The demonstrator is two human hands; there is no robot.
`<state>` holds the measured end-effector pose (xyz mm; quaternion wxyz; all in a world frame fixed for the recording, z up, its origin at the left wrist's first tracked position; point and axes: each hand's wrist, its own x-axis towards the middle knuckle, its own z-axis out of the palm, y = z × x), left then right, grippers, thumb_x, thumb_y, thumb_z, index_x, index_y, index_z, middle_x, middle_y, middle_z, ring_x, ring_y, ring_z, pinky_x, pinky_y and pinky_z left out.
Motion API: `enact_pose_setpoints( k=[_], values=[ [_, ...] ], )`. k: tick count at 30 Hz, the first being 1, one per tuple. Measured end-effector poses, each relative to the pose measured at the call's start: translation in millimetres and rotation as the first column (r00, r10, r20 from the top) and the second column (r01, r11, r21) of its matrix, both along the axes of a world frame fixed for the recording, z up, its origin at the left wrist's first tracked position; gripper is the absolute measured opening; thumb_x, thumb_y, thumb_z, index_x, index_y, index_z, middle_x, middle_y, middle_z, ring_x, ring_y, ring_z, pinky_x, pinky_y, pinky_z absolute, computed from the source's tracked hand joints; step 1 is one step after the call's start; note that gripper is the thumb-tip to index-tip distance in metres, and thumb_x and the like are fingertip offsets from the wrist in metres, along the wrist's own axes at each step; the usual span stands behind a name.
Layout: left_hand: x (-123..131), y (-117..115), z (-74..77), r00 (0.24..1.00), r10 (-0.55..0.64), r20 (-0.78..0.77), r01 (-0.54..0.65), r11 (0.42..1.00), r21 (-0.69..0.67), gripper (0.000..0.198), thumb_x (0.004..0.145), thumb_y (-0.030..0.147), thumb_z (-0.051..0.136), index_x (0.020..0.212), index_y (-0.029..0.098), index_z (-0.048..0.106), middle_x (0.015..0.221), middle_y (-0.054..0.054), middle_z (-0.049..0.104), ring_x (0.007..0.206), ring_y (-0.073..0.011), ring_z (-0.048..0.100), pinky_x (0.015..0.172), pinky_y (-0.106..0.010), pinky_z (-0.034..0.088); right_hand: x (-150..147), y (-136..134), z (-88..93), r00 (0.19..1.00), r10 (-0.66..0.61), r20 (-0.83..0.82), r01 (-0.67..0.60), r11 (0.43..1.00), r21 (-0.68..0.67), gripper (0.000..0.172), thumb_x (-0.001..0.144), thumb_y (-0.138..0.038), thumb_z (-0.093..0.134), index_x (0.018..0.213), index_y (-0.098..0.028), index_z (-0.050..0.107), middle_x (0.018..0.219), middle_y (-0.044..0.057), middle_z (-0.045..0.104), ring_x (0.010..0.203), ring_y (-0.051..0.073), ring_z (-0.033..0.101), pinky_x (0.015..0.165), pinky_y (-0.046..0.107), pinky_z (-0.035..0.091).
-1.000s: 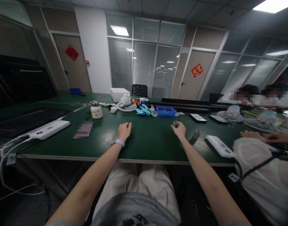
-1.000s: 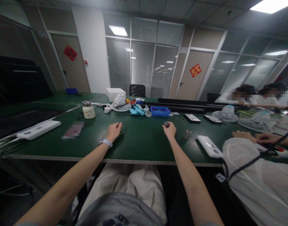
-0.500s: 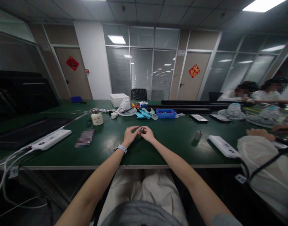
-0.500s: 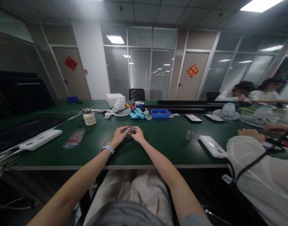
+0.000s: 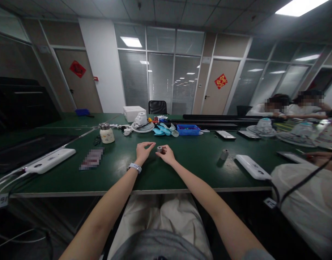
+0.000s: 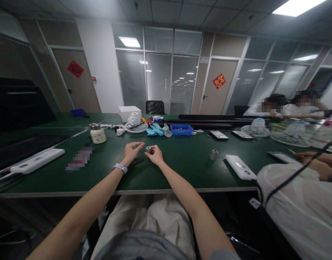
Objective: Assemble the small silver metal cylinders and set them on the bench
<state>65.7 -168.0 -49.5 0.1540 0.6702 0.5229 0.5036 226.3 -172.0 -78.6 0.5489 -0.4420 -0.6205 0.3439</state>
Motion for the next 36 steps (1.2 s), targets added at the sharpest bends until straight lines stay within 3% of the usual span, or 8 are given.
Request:
enact_pose_setpoints(
  k=[3, 6, 11, 14, 18, 22, 26, 36],
  values=[
    [-19.1, -7.2, -0.7, 0.962, 0.131, -0.238, -0.166, 0.977, -0.133, 0.031, 0.078, 0.055, 0.064, 0.095, 0.033, 0.077, 0.114, 0.000, 0.070, 0.118, -0.0297, 0.047, 0.101, -0.043, 0.034, 7.1, -3.9, 2.0, 0.999, -0.032, -0.025, 0.032, 0.999, 0.000, 0.039, 0.062, -0.021, 0.079, 0.090, -0.021, 0.052, 0.093, 0.005, 0.070, 0.089, 0.019, 0.068, 0.084, 0.036, 0.053],
    [-26.0, -10.7, -3.7, 0.915, 0.123, -0.383, -0.230, 0.942, -0.246, 0.031, 0.076, 0.057, 0.065, 0.095, 0.036, 0.077, 0.122, 0.002, 0.066, 0.118, -0.0341, 0.042, 0.097, -0.045, 0.034, 16.1, -8.2, 3.9, 0.997, -0.079, -0.007, 0.079, 0.997, -0.009, 0.040, 0.060, -0.024, 0.080, 0.090, -0.020, 0.054, 0.090, 0.005, 0.069, 0.084, 0.018, 0.067, 0.080, 0.034, 0.053],
    [-21.9, -10.5, -5.9, 0.889, 0.140, -0.435, -0.270, 0.929, -0.254, 0.042, 0.073, 0.063, 0.063, 0.104, 0.037, 0.075, 0.134, -0.001, 0.058, 0.122, -0.0392, 0.038, 0.096, -0.047, 0.033, 20.1, -11.9, 4.2, 0.982, -0.163, 0.094, 0.165, 0.986, -0.014, 0.047, 0.052, -0.031, 0.086, 0.088, -0.021, 0.057, 0.083, 0.001, 0.067, 0.076, 0.017, 0.063, 0.078, 0.034, 0.052],
    [-21.7, -10.1, -5.3, 0.911, 0.180, -0.370, -0.269, 0.942, -0.202, 0.051, 0.076, 0.064, 0.059, 0.114, 0.033, 0.072, 0.130, -0.005, 0.061, 0.121, -0.0374, 0.039, 0.094, -0.045, 0.035, 17.4, -9.2, 6.9, 0.983, -0.183, -0.002, 0.183, 0.980, -0.076, 0.043, 0.051, -0.024, 0.087, 0.084, -0.019, 0.060, 0.080, 0.000, 0.067, 0.077, 0.016, 0.063, 0.080, 0.033, 0.051],
    [-22.9, -8.7, -3.8, 0.920, 0.280, -0.274, -0.343, 0.914, -0.217, 0.049, 0.089, 0.056, 0.038, 0.095, 0.025, 0.076, 0.108, -0.010, 0.070, 0.115, -0.0353, 0.045, 0.091, -0.044, 0.038, 21.6, -8.1, 20.6, 0.910, -0.074, -0.408, -0.046, 0.959, -0.278, 0.021, 0.070, -0.009, 0.074, 0.085, -0.017, 0.063, 0.082, 0.002, 0.068, 0.076, 0.012, 0.064, 0.075, 0.025, 0.052],
    [-22.8, -7.6, -2.8, 0.918, 0.320, -0.233, -0.373, 0.897, -0.238, 0.046, 0.090, 0.042, 0.034, 0.091, 0.022, 0.075, 0.101, -0.012, 0.071, 0.112, -0.0342, 0.049, 0.088, -0.042, 0.040, 34.7, -17.0, 39.0, 0.604, -0.047, -0.795, -0.397, 0.848, -0.351, 0.011, 0.092, -0.016, 0.051, 0.096, -0.017, 0.061, 0.085, 0.005, 0.067, 0.079, 0.014, 0.067, 0.065, 0.024, 0.055],
    [-22.9, -7.5, -2.4, 0.924, 0.314, -0.220, -0.365, 0.897, -0.250, 0.045, 0.088, 0.038, 0.035, 0.093, 0.019, 0.075, 0.101, -0.014, 0.071, 0.114, -0.0342, 0.049, 0.090, -0.041, 0.040, 43.0, -26.6, 50.7, 0.433, -0.111, -0.895, -0.505, 0.792, -0.343, 0.022, 0.098, -0.029, 0.039, 0.103, -0.017, 0.057, 0.082, 0.005, 0.064, 0.076, 0.016, 0.065, 0.060, 0.027, 0.056],
    [-20.3, -10.5, -0.7, 0.912, 0.250, -0.324, -0.339, 0.905, -0.255, 0.044, 0.087, 0.034, 0.034, 0.087, 0.018, 0.075, 0.109, -0.013, 0.069, 0.113, -0.0334, 0.052, 0.089, -0.041, 0.041, 45.9, -23.7, 46.4, 0.504, -0.060, -0.861, -0.544, 0.753, -0.370, 0.014, 0.096, -0.025, 0.047, 0.097, -0.015, 0.056, 0.075, 0.002, 0.064, 0.061, 0.012, 0.062, 0.051, 0.021, 0.049]
  ],
)
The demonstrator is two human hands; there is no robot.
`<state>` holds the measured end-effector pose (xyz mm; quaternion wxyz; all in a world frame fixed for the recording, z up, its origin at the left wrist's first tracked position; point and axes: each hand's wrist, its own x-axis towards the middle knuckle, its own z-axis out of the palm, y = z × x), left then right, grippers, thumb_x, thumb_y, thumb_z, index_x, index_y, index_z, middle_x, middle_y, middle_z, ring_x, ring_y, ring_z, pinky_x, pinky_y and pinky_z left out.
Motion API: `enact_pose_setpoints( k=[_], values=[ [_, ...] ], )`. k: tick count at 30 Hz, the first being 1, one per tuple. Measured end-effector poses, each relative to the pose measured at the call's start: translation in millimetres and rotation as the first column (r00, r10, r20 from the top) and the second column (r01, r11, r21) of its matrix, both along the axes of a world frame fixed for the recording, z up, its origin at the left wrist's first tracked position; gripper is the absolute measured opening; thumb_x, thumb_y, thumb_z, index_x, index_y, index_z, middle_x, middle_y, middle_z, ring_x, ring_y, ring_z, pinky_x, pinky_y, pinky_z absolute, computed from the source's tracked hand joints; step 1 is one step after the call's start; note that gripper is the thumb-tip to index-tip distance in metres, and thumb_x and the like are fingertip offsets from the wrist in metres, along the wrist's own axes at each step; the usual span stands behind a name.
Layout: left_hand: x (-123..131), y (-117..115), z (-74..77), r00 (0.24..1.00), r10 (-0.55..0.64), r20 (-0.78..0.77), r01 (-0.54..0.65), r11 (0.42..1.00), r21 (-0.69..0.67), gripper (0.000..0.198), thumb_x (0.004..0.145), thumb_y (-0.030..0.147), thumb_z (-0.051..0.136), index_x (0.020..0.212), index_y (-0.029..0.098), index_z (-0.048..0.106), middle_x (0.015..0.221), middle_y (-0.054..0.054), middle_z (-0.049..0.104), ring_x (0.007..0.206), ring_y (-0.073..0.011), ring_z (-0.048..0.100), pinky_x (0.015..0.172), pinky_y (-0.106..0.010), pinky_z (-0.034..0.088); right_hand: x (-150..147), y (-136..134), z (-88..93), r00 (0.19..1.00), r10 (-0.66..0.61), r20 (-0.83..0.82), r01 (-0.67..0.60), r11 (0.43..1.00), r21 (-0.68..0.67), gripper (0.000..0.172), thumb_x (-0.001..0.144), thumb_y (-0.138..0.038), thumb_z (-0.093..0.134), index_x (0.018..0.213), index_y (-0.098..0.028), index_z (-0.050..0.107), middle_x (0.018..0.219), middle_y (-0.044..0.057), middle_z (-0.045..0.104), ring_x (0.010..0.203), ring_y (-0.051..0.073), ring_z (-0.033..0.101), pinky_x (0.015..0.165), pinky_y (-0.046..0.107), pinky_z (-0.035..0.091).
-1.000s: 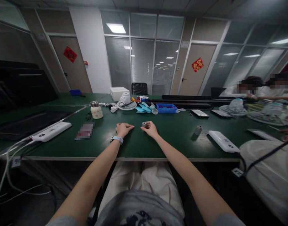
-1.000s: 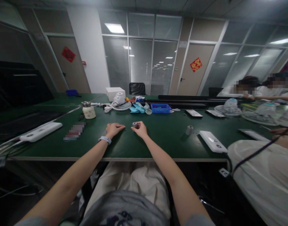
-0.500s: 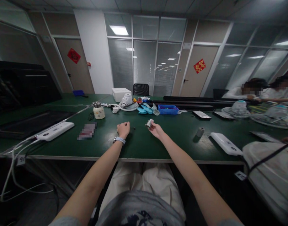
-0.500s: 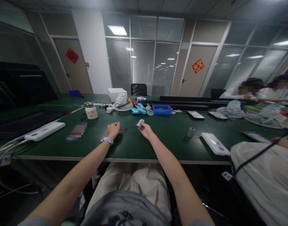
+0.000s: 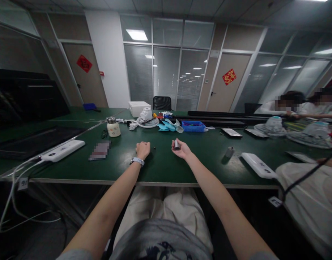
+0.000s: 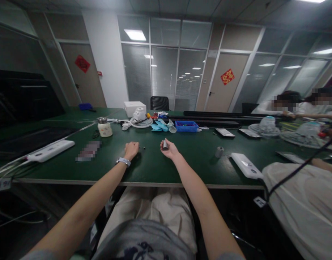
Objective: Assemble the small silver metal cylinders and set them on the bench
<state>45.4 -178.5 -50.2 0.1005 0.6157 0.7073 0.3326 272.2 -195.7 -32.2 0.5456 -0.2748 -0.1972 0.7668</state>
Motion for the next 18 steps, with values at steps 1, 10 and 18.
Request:
enact_pose_setpoints(
  k=[1, 10, 18],
  values=[
    [-0.1, -0.1, 0.0, 1.000, -0.006, -0.010, 0.006, 1.000, 0.003, 0.044, 0.087, 0.035, 0.034, 0.084, 0.019, 0.075, 0.108, -0.013, 0.070, 0.111, -0.0332, 0.052, 0.088, -0.040, 0.042, 0.2, -0.3, 0.2, 1.000, 0.012, -0.007, -0.012, 1.000, 0.006, 0.015, 0.096, -0.026, 0.047, 0.099, -0.015, 0.056, 0.080, 0.004, 0.066, 0.065, 0.012, 0.064, 0.052, 0.021, 0.050],
    [-2.2, -0.1, -1.6, 0.999, -0.020, -0.044, 0.022, 0.999, 0.031, 0.046, 0.086, 0.036, 0.032, 0.080, 0.019, 0.075, 0.091, -0.012, 0.072, 0.096, -0.0292, 0.058, 0.081, -0.036, 0.043, 3.7, -9.2, 7.7, 0.986, 0.052, -0.157, -0.070, 0.991, -0.115, 0.031, 0.100, -0.041, 0.030, 0.106, -0.018, 0.050, 0.117, 0.013, 0.064, 0.096, 0.019, 0.066, 0.068, 0.034, 0.056],
    [-1.8, 1.9, -3.3, 0.999, -0.021, -0.049, 0.022, 1.000, 0.022, 0.045, 0.087, 0.037, 0.034, 0.084, 0.020, 0.076, 0.094, -0.013, 0.072, 0.098, -0.0303, 0.057, 0.082, -0.037, 0.043, 4.2, -8.2, 6.4, 0.995, 0.008, -0.103, -0.019, 0.994, -0.106, 0.028, 0.096, -0.040, 0.045, 0.102, -0.016, 0.057, 0.082, 0.004, 0.061, 0.067, 0.013, 0.061, 0.056, 0.025, 0.053]
  ],
)
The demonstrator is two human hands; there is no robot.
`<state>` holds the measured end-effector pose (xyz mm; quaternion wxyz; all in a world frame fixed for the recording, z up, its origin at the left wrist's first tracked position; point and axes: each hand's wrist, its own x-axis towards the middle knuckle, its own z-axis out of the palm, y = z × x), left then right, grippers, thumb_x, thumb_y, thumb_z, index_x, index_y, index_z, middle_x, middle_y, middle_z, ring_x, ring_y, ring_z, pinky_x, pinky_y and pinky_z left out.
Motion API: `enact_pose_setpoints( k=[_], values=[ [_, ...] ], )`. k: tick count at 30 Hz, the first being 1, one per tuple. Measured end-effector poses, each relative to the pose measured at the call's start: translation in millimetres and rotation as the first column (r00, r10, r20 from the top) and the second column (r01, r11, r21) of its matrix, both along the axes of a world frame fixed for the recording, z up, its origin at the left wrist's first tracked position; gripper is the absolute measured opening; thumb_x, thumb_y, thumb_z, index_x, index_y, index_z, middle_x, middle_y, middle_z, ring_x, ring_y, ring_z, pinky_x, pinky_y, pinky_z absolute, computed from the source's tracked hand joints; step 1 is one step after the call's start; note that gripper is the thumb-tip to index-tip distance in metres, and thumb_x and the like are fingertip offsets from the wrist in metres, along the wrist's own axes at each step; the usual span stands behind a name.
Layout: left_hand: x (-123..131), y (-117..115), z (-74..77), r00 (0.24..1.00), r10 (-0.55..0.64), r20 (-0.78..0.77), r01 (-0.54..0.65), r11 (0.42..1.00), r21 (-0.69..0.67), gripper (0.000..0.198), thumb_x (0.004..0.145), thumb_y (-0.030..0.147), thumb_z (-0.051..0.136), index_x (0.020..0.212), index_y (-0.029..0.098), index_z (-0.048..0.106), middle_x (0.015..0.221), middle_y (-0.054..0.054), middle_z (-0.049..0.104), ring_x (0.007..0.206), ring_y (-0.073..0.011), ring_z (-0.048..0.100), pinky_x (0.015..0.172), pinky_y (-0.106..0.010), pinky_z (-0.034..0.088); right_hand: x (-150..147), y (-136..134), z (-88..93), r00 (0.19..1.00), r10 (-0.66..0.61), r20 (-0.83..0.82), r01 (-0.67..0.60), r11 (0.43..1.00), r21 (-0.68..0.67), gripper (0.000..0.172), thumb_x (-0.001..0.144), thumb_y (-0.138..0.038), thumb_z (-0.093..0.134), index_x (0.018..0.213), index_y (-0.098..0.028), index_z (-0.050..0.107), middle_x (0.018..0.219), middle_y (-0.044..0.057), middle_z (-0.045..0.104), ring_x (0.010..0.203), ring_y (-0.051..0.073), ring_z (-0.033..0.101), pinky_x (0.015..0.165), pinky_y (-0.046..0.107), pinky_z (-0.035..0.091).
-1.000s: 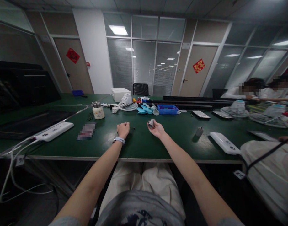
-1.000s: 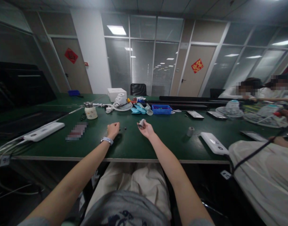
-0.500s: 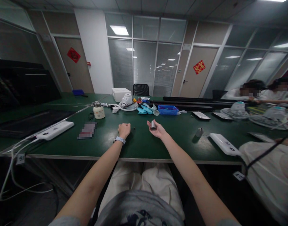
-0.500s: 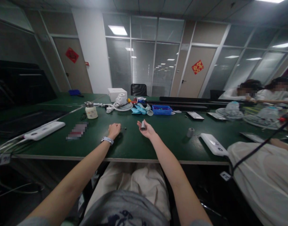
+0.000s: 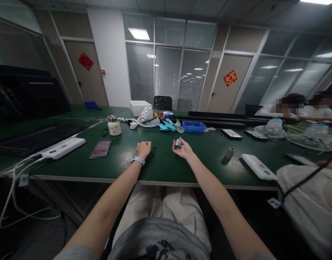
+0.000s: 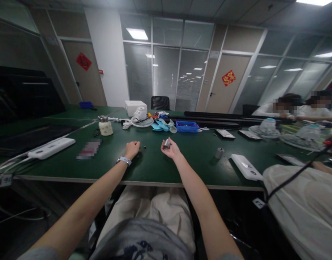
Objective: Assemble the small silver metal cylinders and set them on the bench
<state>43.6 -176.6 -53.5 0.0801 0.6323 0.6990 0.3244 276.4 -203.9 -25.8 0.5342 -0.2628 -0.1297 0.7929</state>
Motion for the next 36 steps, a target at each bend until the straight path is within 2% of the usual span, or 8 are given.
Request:
enact_pose_setpoints(
  k=[5, 14, 21, 25, 28, 31, 33, 36],
  values=[
    [0.2, 2.4, -0.7, 1.000, 0.012, -0.029, -0.012, 1.000, -0.017, 0.046, 0.088, 0.038, 0.034, 0.086, 0.020, 0.076, 0.095, -0.012, 0.072, 0.099, -0.0304, 0.057, 0.083, -0.037, 0.043, -1.1, 2.2, -1.8, 0.991, 0.039, 0.129, -0.046, 0.998, 0.053, 0.024, 0.097, -0.034, 0.047, 0.102, -0.014, 0.059, 0.072, 0.001, 0.060, 0.059, 0.011, 0.058, 0.054, 0.022, 0.050],
    [0.1, 0.6, 0.8, 1.000, -0.005, -0.026, 0.004, 1.000, -0.023, 0.047, 0.088, 0.040, 0.033, 0.086, 0.019, 0.076, 0.095, -0.013, 0.072, 0.096, -0.0289, 0.058, 0.082, -0.036, 0.042, 2.4, 2.0, -5.0, 0.990, 0.043, 0.133, -0.057, 0.993, 0.104, 0.034, 0.098, -0.045, 0.040, 0.096, -0.017, 0.059, 0.102, 0.007, 0.070, 0.090, 0.013, 0.068, 0.073, 0.028, 0.054],
    [0.7, -1.0, 1.2, 1.000, -0.002, -0.013, 0.002, 1.000, -0.022, 0.045, 0.087, 0.039, 0.034, 0.083, 0.020, 0.075, 0.094, -0.012, 0.072, 0.095, -0.0271, 0.058, 0.080, -0.034, 0.042, 6.7, 9.5, -0.8, 0.997, -0.081, -0.019, 0.082, 0.995, 0.059, 0.024, 0.098, -0.037, 0.043, 0.090, -0.018, 0.054, 0.103, 0.009, 0.068, 0.096, 0.016, 0.068, 0.069, 0.031, 0.058],
    [0.3, -0.3, 0.3, 1.000, 0.003, -0.011, -0.004, 1.000, -0.026, 0.045, 0.087, 0.040, 0.034, 0.083, 0.020, 0.075, 0.094, -0.012, 0.073, 0.095, -0.0264, 0.058, 0.079, -0.033, 0.041, 17.1, 22.4, 0.8, 0.954, -0.293, 0.066, 0.283, 0.951, 0.123, 0.011, 0.093, -0.016, 0.049, 0.084, -0.020, 0.055, 0.093, 0.003, 0.066, 0.085, 0.013, 0.068, 0.067, 0.026, 0.057],
    [0.0, 0.4, -0.1, 1.000, -0.002, -0.016, 0.001, 1.000, -0.027, 0.045, 0.087, 0.040, 0.034, 0.084, 0.020, 0.074, 0.093, -0.011, 0.072, 0.094, -0.0264, 0.059, 0.079, -0.033, 0.041, 37.9, 27.8, -2.9, 0.715, -0.643, 0.274, 0.542, 0.758, 0.363, 0.016, 0.078, -0.006, 0.062, 0.084, -0.020, 0.057, 0.092, 0.001, 0.065, 0.085, 0.011, 0.065, 0.074, 0.024, 0.054],
    [0.2, 0.5, 0.0, 1.000, -0.006, -0.016, 0.005, 1.000, -0.026, 0.044, 0.087, 0.039, 0.034, 0.084, 0.020, 0.074, 0.092, -0.011, 0.073, 0.094, -0.0265, 0.059, 0.078, -0.033, 0.041, 72.4, 25.5, -11.6, 0.145, -0.882, 0.449, 0.494, 0.458, 0.739, 0.031, 0.068, -0.011, 0.071, 0.096, -0.017, 0.062, 0.105, 0.006, 0.066, 0.098, 0.015, 0.061, 0.092, 0.030, 0.048],
    [0.5, 0.1, 0.2, 1.000, -0.008, -0.011, 0.008, 1.000, -0.024, 0.044, 0.087, 0.039, 0.035, 0.084, 0.020, 0.074, 0.092, -0.011, 0.073, 0.093, -0.0265, 0.060, 0.078, -0.033, 0.041, 98.3, 22.3, -18.7, -0.164, -0.867, 0.470, 0.352, 0.394, 0.849, 0.036, 0.069, -0.017, 0.071, 0.104, -0.015, 0.063, 0.112, 0.010, 0.065, 0.105, 0.018, 0.058, 0.099, 0.034, 0.043],
    [1.0, -0.5, 0.4, 1.000, -0.009, -0.010, 0.008, 1.000, -0.015, 0.043, 0.087, 0.038, 0.035, 0.086, 0.020, 0.075, 0.093, -0.011, 0.073, 0.092, -0.0262, 0.060, 0.078, -0.033, 0.041, 131.1, 20.6, -28.5, -0.397, -0.753, 0.525, 0.361, 0.398, 0.844, 0.037, 0.073, -0.018, 0.065, 0.110, -0.014, 0.062, 0.115, 0.013, 0.064, 0.106, 0.021, 0.058, 0.098, 0.035, 0.042]
  ],
)
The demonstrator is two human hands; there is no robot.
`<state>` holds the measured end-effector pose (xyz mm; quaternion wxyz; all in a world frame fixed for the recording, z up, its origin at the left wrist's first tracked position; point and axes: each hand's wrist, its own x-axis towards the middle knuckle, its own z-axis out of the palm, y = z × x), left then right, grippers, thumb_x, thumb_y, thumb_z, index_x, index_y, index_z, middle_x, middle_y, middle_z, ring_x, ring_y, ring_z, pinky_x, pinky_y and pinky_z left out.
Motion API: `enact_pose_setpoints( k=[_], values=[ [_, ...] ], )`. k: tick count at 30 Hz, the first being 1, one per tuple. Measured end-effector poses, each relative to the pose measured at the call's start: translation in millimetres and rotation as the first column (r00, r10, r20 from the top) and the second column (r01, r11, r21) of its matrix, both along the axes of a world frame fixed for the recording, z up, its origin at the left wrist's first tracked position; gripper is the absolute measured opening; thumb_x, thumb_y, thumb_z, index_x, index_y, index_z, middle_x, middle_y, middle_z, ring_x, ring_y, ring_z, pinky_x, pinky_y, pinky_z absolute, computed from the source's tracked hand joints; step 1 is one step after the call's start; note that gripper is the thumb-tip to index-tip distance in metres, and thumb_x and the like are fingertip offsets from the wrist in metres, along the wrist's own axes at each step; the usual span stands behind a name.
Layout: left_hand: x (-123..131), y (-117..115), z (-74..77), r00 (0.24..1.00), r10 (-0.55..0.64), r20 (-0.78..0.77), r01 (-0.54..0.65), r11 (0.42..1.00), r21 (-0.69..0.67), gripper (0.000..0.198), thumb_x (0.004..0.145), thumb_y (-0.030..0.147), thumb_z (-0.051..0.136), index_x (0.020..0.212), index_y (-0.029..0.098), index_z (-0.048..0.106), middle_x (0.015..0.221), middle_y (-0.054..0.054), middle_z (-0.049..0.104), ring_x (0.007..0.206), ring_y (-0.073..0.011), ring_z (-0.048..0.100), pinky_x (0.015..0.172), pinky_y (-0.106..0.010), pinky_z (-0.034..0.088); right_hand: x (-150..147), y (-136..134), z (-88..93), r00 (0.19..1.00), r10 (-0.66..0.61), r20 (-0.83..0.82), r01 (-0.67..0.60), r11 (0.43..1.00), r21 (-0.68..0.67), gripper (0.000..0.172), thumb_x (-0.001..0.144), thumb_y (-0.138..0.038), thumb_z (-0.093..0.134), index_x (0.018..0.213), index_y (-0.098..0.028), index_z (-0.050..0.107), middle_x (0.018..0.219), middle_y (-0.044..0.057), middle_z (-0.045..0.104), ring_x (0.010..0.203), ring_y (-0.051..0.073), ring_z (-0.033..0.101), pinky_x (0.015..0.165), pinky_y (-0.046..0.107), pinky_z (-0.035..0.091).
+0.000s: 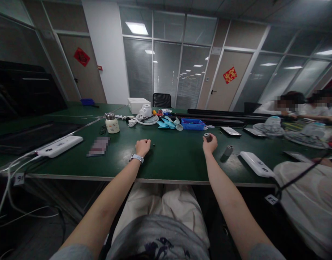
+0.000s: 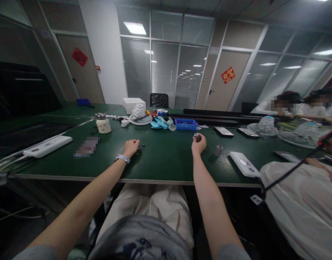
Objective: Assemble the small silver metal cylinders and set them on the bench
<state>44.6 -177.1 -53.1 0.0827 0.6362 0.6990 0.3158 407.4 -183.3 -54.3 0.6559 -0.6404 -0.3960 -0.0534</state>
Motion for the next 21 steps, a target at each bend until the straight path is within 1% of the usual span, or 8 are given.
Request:
enact_pose_setpoints(
  k=[4, 10, 12, 15, 16, 18, 19, 21],
  values=[
    [0.1, -0.1, -0.5, 1.000, 0.000, -0.002, 0.000, 1.000, -0.004, 0.044, 0.088, 0.039, 0.035, 0.087, 0.020, 0.075, 0.093, -0.011, 0.073, 0.093, -0.0260, 0.060, 0.079, -0.033, 0.042, 25.0, 5.1, -9.3, 0.974, -0.185, -0.132, 0.178, 0.982, -0.062, 0.040, 0.070, -0.015, 0.065, 0.110, -0.013, 0.062, 0.114, 0.015, 0.064, 0.104, 0.023, 0.060, 0.096, 0.036, 0.044],
    [0.4, -0.2, -0.9, 1.000, -0.007, 0.010, 0.007, 1.000, -0.016, 0.044, 0.088, 0.040, 0.035, 0.085, 0.021, 0.074, 0.092, -0.011, 0.073, 0.095, -0.0262, 0.060, 0.080, -0.033, 0.042, 33.1, 6.1, -10.1, 0.905, -0.273, -0.327, 0.241, 0.961, -0.138, 0.049, 0.066, -0.009, 0.062, 0.115, -0.014, 0.058, 0.114, 0.018, 0.063, 0.108, 0.028, 0.059, 0.099, 0.042, 0.043],
    [0.8, -0.8, -0.2, 1.000, -0.008, 0.011, 0.008, 1.000, -0.012, 0.043, 0.087, 0.039, 0.035, 0.085, 0.020, 0.074, 0.092, -0.011, 0.073, 0.094, -0.0267, 0.060, 0.079, -0.034, 0.042, 26.5, -0.6, -3.1, 0.912, -0.312, -0.267, 0.288, 0.949, -0.125, 0.059, 0.066, -0.009, 0.061, 0.124, -0.011, 0.052, 0.125, 0.022, 0.057, 0.119, 0.030, 0.053, 0.104, 0.045, 0.038],
    [1.0, -1.6, 0.9, 1.000, -0.007, 0.010, 0.007, 1.000, -0.008, 0.042, 0.087, 0.038, 0.036, 0.084, 0.021, 0.074, 0.092, -0.011, 0.073, 0.093, -0.0264, 0.061, 0.078, -0.033, 0.041, 0.9, -14.8, 14.5, 0.953, -0.300, -0.052, 0.298, 0.954, -0.033, 0.070, 0.070, -0.011, 0.059, 0.137, -0.009, 0.039, 0.143, 0.024, 0.038, 0.136, 0.032, 0.034, 0.110, 0.052, 0.028],
    [0.9, -1.6, 1.0, 1.000, -0.007, 0.009, 0.007, 1.000, -0.008, 0.042, 0.087, 0.038, 0.036, 0.084, 0.021, 0.074, 0.091, -0.011, 0.073, 0.092, -0.0261, 0.061, 0.078, -0.033, 0.041, -12.5, -18.9, 20.4, 0.974, -0.224, 0.022, 0.225, 0.974, -0.016, 0.069, 0.072, -0.012, 0.058, 0.139, -0.012, 0.038, 0.146, 0.022, 0.035, 0.138, 0.032, 0.030, 0.111, 0.053, 0.026],
    [0.5, -1.3, 0.7, 1.000, -0.006, 0.010, 0.006, 1.000, -0.010, 0.042, 0.087, 0.038, 0.037, 0.084, 0.021, 0.074, 0.091, -0.011, 0.073, 0.092, -0.0259, 0.061, 0.077, -0.033, 0.041, -45.6, -23.3, 28.3, 0.988, 0.088, 0.128, -0.084, 0.996, -0.037, 0.057, 0.077, -0.015, 0.057, 0.132, -0.018, 0.048, 0.143, 0.016, 0.041, 0.136, 0.030, 0.033, 0.110, 0.053, 0.027],
    [0.2, -1.1, 0.4, 1.000, -0.006, 0.012, 0.007, 1.000, -0.009, 0.042, 0.087, 0.039, 0.036, 0.084, 0.021, 0.074, 0.090, -0.011, 0.073, 0.092, -0.0259, 0.061, 0.077, -0.033, 0.041, -64.5, -22.9, 29.4, 0.943, 0.288, 0.167, -0.278, 0.957, -0.079, 0.046, 0.078, -0.019, 0.058, 0.124, -0.021, 0.057, 0.136, 0.013, 0.049, 0.131, 0.029, 0.039, 0.109, 0.051, 0.029],
    [-0.3, -0.6, -0.3, 1.000, -0.006, 0.015, 0.006, 1.000, -0.005, 0.042, 0.087, 0.039, 0.036, 0.083, 0.021, 0.074, 0.090, -0.011, 0.073, 0.092, -0.0260, 0.061, 0.078, -0.033, 0.041, -103.4, -17.1, 25.4, 0.770, 0.605, 0.202, -0.567, 0.795, -0.215, 0.024, 0.078, -0.028, 0.064, 0.102, -0.025, 0.069, 0.110, 0.008, 0.064, 0.112, 0.027, 0.054, 0.104, 0.046, 0.036]
  ],
)
